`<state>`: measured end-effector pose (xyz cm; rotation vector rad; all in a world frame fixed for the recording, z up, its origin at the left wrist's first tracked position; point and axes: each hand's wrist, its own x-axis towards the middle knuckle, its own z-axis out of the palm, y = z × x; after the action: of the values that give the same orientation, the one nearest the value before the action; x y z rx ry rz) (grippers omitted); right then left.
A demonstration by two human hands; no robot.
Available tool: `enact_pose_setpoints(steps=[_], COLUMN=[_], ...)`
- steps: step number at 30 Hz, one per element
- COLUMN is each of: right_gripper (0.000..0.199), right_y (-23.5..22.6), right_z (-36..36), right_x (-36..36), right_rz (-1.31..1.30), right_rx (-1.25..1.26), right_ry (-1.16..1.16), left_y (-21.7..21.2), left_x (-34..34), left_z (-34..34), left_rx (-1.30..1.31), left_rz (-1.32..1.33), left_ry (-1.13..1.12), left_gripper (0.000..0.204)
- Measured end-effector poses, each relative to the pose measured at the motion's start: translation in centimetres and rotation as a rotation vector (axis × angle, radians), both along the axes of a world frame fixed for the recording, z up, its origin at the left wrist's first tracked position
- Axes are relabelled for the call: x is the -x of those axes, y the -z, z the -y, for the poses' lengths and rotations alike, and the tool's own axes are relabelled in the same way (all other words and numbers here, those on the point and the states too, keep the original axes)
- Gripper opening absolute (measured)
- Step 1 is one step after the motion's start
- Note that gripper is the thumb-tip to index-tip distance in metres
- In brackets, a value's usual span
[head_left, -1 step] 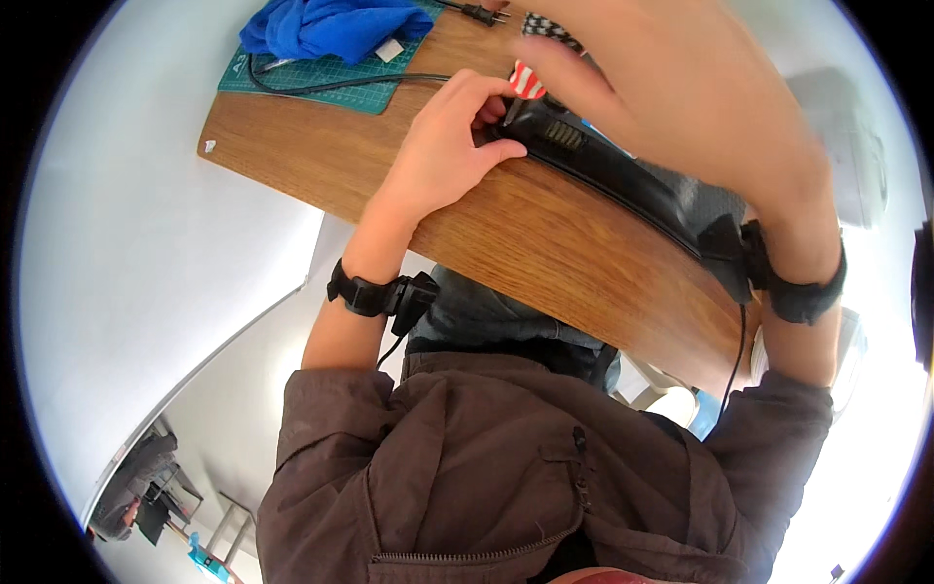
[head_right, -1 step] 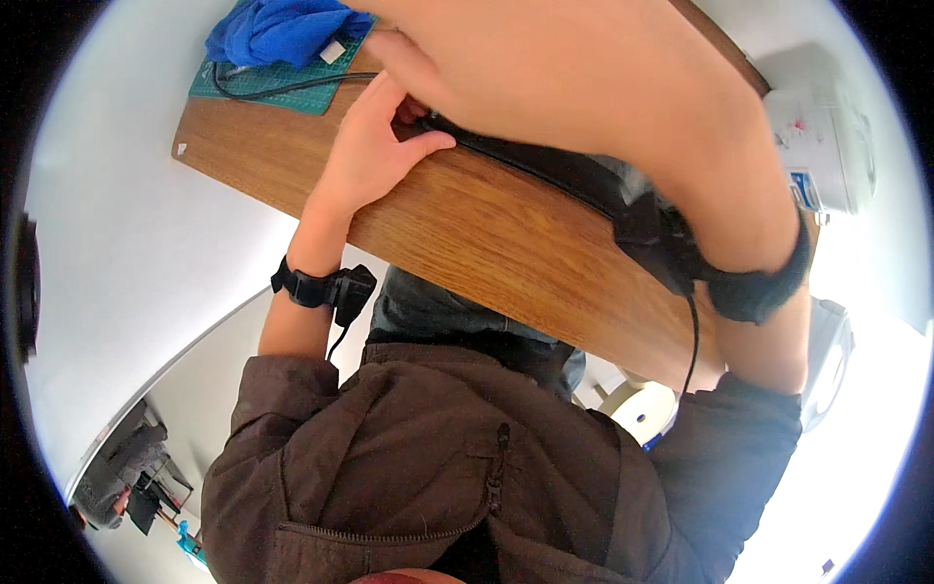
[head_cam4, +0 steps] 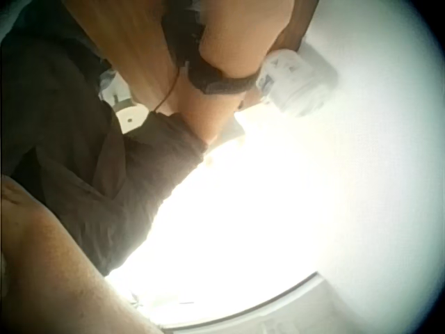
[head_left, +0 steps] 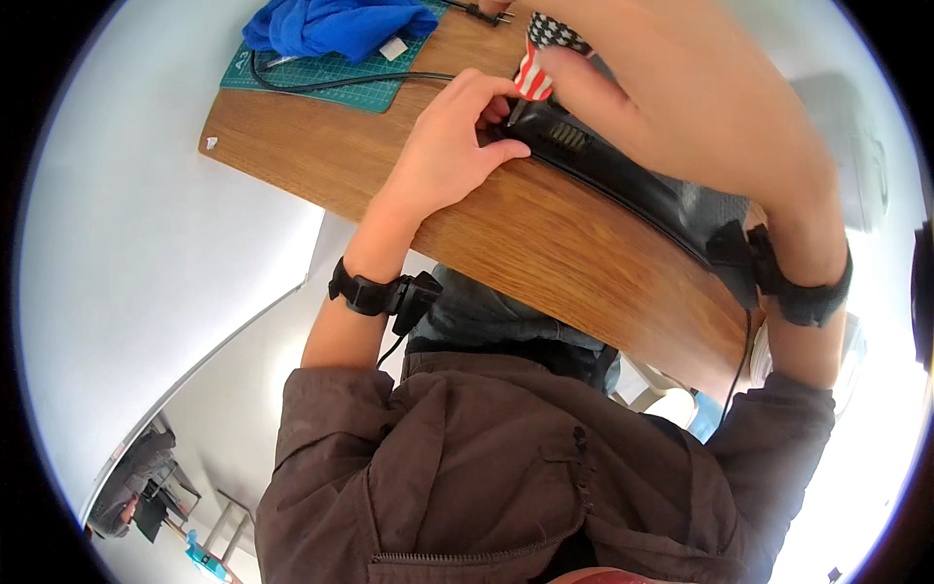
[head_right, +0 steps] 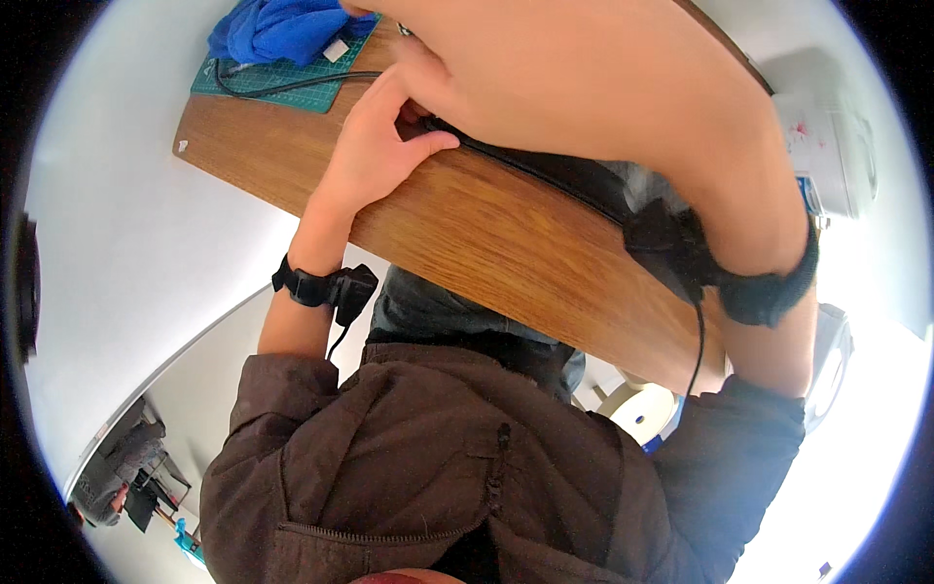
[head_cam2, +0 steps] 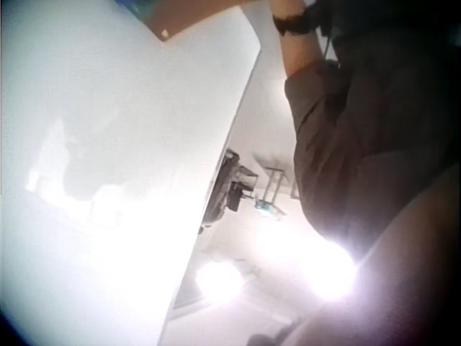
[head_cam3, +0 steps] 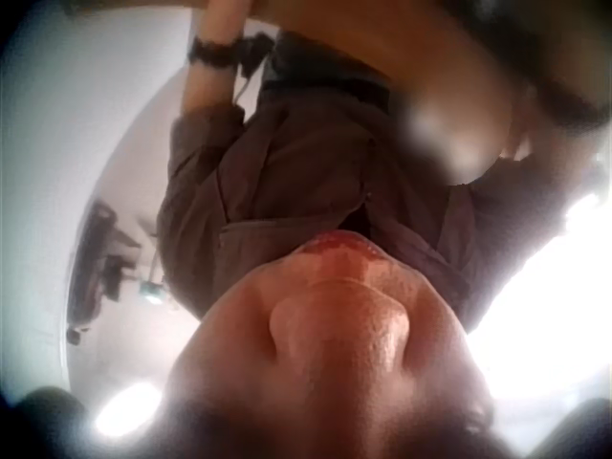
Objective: The person assembles an induction cooker by securing internal components with a screwdriver, attaching the power cord, and fastening the base cover with screws.
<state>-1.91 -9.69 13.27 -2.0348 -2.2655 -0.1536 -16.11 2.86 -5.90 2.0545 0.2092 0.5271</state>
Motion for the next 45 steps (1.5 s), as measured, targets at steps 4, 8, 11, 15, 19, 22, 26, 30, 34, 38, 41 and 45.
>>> enact_pose_setpoints(steps=[4,8,11,15,19,22,26,30,34,38,41,45], right_gripper=[0.022,0.023,0.023,0.023,0.023,0.023,0.023,0.023,0.024,0.024,0.024,0.024], right_y=[-1.3,-2.2,-2.1,-2.0,-1.7,-1.6,-1.7,-1.6,-1.6,-1.7,-1.8,-1.7], right_z=[-0.5,-0.6,-0.5,-0.9,-1.4,-1.7,-1.9,-2.1,-2.0,-2.0,-1.8,-1.6], right_x=[1.5,2.2,2.3,2.9,3.4,3.6,3.9,4.0,4.3,4.3,4.5,4.5], right_rz=[-0.07,-0.177,-0.156,-0.152,-0.144,-0.14,-0.126,-0.131,-0.119,-0.128,-0.112,-0.121], right_rx=[0.084,0.102,0.121,0.139,0.153,0.16,0.166,0.169,0.17,0.174,0.177,0.178], right_ry=[0.125,0.162,0.177,0.165,0.162,0.157,0.169,0.153,0.165,0.154,0.177,0.171], left_y=[0.3,0.4,0.5,0.8,1.2,0.9,1.0,1.3,1.3,1.2,1.5,1.3], left_x=[0.3,0.4,0.1,0.1,0.2,0.3,0.2,0.3,0.1,0.3,0.0,0.1], left_z=[-0.1,-0.4,-0.2,-0.3,-0.4,-0.3,-0.2,-0.4,-0.2,-0.5,-0.2,-0.3], left_rx=[0.021,0.043,0.063,0.064,-0.02,-0.02,-0.021,0.021,-0.024,-0.048,-0.034,-0.042], left_rz=[0.02,0.05,0.058,0.087,0.083,0.064,0.069,0.091,0.088,0.075,0.072,0.11], left_ry=[0.001,0.004,0.009,0.021,-0.001,-0.01,0.009,0.02,0.016,-0.003,0.009,-0.001], left_gripper=[0.049,0.049,0.049,0.048,0.048,0.047,0.047,0.045,0.04,0.037,0.039,0.037])
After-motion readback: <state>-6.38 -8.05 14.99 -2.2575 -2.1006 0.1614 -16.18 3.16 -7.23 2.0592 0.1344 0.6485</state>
